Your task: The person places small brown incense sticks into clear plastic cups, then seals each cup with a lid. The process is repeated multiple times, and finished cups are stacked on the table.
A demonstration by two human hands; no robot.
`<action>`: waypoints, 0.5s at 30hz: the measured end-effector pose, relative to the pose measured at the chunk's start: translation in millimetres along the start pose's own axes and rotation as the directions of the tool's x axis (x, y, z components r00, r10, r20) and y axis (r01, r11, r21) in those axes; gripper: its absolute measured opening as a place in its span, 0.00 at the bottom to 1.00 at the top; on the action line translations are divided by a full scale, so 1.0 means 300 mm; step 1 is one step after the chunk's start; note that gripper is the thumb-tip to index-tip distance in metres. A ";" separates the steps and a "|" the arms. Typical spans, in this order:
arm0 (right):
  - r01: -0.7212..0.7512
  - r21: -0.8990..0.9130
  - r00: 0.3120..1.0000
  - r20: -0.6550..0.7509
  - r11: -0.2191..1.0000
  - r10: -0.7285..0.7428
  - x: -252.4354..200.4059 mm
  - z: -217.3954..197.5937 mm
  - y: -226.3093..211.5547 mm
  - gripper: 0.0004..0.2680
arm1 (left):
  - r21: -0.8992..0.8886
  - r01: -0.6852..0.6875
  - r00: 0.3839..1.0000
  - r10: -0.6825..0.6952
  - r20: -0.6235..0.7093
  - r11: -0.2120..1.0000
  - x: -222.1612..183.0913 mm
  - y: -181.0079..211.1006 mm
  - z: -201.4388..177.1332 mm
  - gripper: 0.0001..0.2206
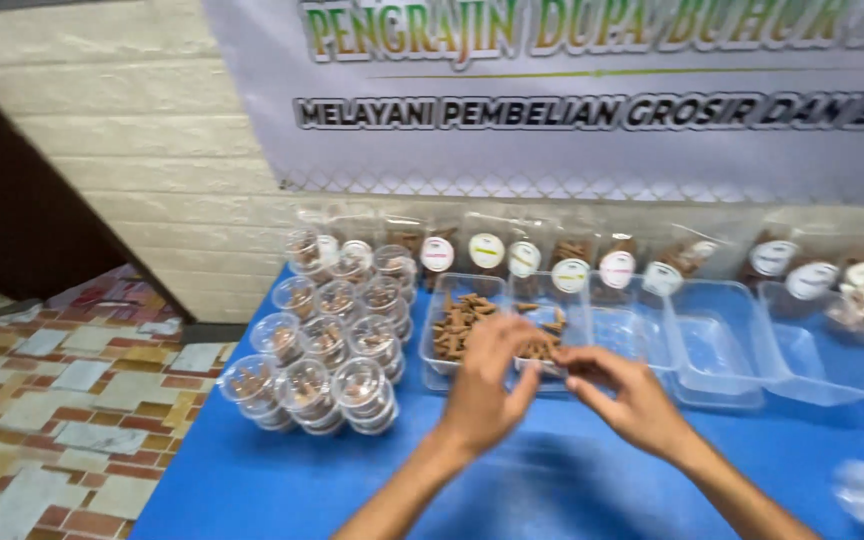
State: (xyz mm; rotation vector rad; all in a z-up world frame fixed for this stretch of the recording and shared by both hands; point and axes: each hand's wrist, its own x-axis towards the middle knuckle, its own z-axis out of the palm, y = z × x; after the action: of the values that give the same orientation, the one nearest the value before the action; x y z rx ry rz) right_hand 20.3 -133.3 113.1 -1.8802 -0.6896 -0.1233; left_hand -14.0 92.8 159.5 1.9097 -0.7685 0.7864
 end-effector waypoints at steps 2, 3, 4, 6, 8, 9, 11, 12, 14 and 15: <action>-0.067 -0.011 0.998 -0.022 0.998 0.067 -0.113 -0.016 0.074 0.11 | -0.076 0.050 0.995 -0.043 0.086 0.996 -0.095 -0.022 0.135 0.10; -0.122 -0.018 0.992 -0.034 0.992 0.121 -0.166 -0.027 0.111 0.11 | -0.135 0.102 0.983 -0.079 0.164 0.986 -0.140 -0.033 0.205 0.11; -0.131 -0.025 0.991 -0.045 0.991 0.130 -0.217 -0.025 0.167 0.11 | -0.148 0.099 0.982 -0.073 0.172 0.984 -0.177 -0.040 0.258 0.11; -0.205 0.053 0.975 -0.076 0.977 0.209 -0.304 -0.015 0.281 0.09 | -0.200 0.259 0.939 -0.198 0.280 0.945 -0.244 -0.061 0.355 0.14; -0.249 0.038 0.964 -0.089 0.968 0.251 -0.349 -0.008 0.295 0.09 | -0.217 0.298 0.925 -0.225 0.306 0.930 -0.282 -0.069 0.422 0.14; -0.288 0.030 0.953 -0.092 0.957 0.290 -0.372 0.001 0.302 0.08 | -0.223 0.341 0.909 -0.259 0.327 0.913 -0.304 -0.073 0.452 0.14; -0.285 0.055 0.950 -0.117 0.957 0.290 -0.396 0.013 0.322 0.08 | -0.236 0.374 0.896 -0.284 0.341 0.897 -0.324 -0.075 0.478 0.14; -0.273 0.080 0.951 -0.131 0.959 0.282 -0.403 0.020 0.333 0.08 | -0.241 0.408 0.884 -0.316 0.344 0.880 -0.333 -0.079 0.488 0.14; -0.258 0.053 0.954 -0.147 0.965 0.263 -0.405 0.015 0.314 0.07 | -0.273 0.442 0.873 -0.339 0.351 0.855 -0.335 -0.070 0.498 0.13; -0.237 0.024 0.959 -0.153 0.971 0.237 -0.399 0.016 0.307 0.07 | -0.301 0.473 0.863 -0.366 0.348 0.828 -0.336 -0.068 0.498 0.13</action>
State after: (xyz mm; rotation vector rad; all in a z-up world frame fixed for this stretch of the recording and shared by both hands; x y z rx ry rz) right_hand -32.6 -200.7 -11.5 -1.9104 -0.3548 -0.1117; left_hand -27.5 -13.6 13.2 1.7543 -0.5714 0.0776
